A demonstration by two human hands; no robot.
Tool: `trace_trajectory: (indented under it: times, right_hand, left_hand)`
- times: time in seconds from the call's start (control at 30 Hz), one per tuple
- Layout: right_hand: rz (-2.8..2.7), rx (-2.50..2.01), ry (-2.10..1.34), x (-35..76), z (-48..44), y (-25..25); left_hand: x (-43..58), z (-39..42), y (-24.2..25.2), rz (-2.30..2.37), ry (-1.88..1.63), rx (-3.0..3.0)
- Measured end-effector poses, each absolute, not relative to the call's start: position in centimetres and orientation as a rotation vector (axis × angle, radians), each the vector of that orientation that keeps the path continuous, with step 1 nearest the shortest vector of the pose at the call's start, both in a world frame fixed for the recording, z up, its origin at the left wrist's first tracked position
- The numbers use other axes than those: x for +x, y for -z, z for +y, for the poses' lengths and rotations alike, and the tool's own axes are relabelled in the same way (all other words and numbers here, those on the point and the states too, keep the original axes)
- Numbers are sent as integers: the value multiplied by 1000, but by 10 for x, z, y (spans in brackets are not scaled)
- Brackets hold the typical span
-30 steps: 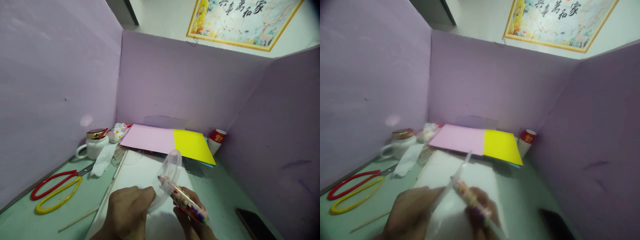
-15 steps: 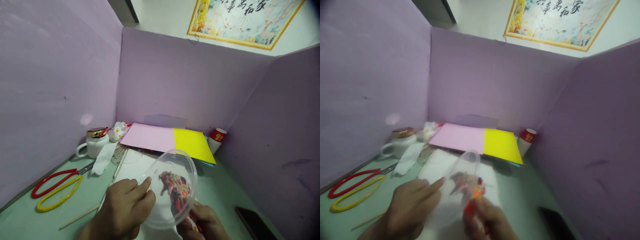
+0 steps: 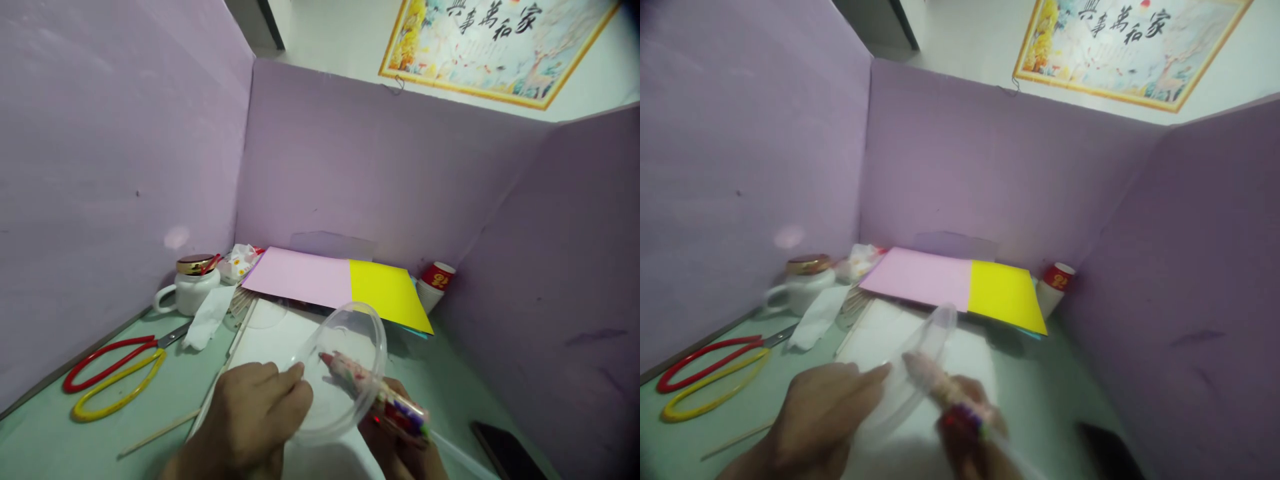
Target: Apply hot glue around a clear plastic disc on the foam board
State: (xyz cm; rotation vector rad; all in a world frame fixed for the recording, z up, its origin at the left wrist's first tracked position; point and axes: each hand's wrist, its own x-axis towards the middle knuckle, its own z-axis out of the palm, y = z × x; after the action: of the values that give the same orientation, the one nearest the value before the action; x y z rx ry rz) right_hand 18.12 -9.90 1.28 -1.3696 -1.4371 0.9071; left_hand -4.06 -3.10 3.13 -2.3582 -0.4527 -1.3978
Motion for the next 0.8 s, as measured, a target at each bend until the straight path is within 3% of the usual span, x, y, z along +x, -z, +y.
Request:
trace_trajectory:
  times: [0.23, 0.5, 0.7, 0.8]
  right_hand:
    - [-1564, -1564, -859, 209, -98, -59]
    - [-1128, -1697, -856, 258, -113, -91]
    - [-1128, -1643, -1002, 249, -113, -92]
    - [-1115, -1602, -959, 250, -112, -93]
  left_hand:
    - [-45, -14, -21, -776, 1269, -2195]
    - [-43, -5, -6, -798, 1167, -2537]
    - [-39, -15, -15, -712, 811, -3074]
    - [-42, -17, -18, -988, 1151, -2945]
